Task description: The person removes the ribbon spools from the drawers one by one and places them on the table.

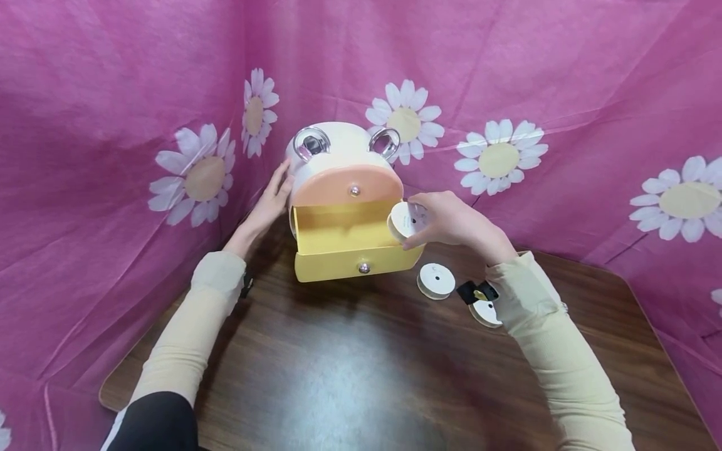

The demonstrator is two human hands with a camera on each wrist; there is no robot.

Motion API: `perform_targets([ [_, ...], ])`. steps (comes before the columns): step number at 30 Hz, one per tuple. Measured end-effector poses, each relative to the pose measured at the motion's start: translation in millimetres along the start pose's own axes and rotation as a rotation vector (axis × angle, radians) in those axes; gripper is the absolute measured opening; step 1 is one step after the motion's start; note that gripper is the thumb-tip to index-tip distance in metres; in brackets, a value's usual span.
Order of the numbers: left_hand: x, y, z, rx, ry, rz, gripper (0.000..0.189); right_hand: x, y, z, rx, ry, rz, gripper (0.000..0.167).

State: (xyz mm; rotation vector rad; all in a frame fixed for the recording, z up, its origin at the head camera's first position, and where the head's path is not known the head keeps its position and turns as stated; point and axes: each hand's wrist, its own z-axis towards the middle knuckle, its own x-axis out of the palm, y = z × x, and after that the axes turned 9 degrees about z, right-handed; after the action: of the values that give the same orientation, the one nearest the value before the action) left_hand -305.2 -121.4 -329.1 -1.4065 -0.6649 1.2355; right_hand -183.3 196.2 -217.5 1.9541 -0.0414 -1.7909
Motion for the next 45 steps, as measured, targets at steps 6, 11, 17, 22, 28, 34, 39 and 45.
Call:
perform_targets([
  [6, 0.3, -0.6, -0.3, -0.002, 0.004, 0.009, 0.062, -3, -11, -19.4, -0.011, -0.023, 0.007, 0.05],
  [11, 0.8, 0.3, 0.0, -0.011, 0.009, 0.005, 0.062, -2, -22, -36.1, 0.003, -0.035, -0.016, 0.051],
  [17, 0.0, 0.6, 1.1, -0.006, 0.002, 0.012, 0.062, 4, -34, -54.1, 0.036, -0.05, 0.003, 0.047],
  [22, -0.5, 1.7, 2.0, -0.001, 0.004, 0.006, 0.063, 15, -44, -65.2, 0.04, -0.069, 0.025, 0.047],
  [28, 0.5, 2.2, 2.3, 0.007, 0.013, -0.023, 0.063, 33, -56, -80.6, 0.067, -0.081, 0.045, 0.074],
  [34, 0.7, 2.4, 2.5, 0.006, 0.015, -0.045, 0.063, 54, -66, -91.1, 0.077, -0.07, 0.054, 0.076],
  [39, 0.9, 2.8, 2.3, 0.002, 0.017, -0.054, 0.063, 65, -72, -98.4, 0.098, -0.07, 0.061, 0.077],
  [45, 0.9, 2.0, 1.8, 0.001, 0.014, -0.048, 0.063, 76, -77, -104.2, 0.098, -0.081, 0.092, 0.075],
])
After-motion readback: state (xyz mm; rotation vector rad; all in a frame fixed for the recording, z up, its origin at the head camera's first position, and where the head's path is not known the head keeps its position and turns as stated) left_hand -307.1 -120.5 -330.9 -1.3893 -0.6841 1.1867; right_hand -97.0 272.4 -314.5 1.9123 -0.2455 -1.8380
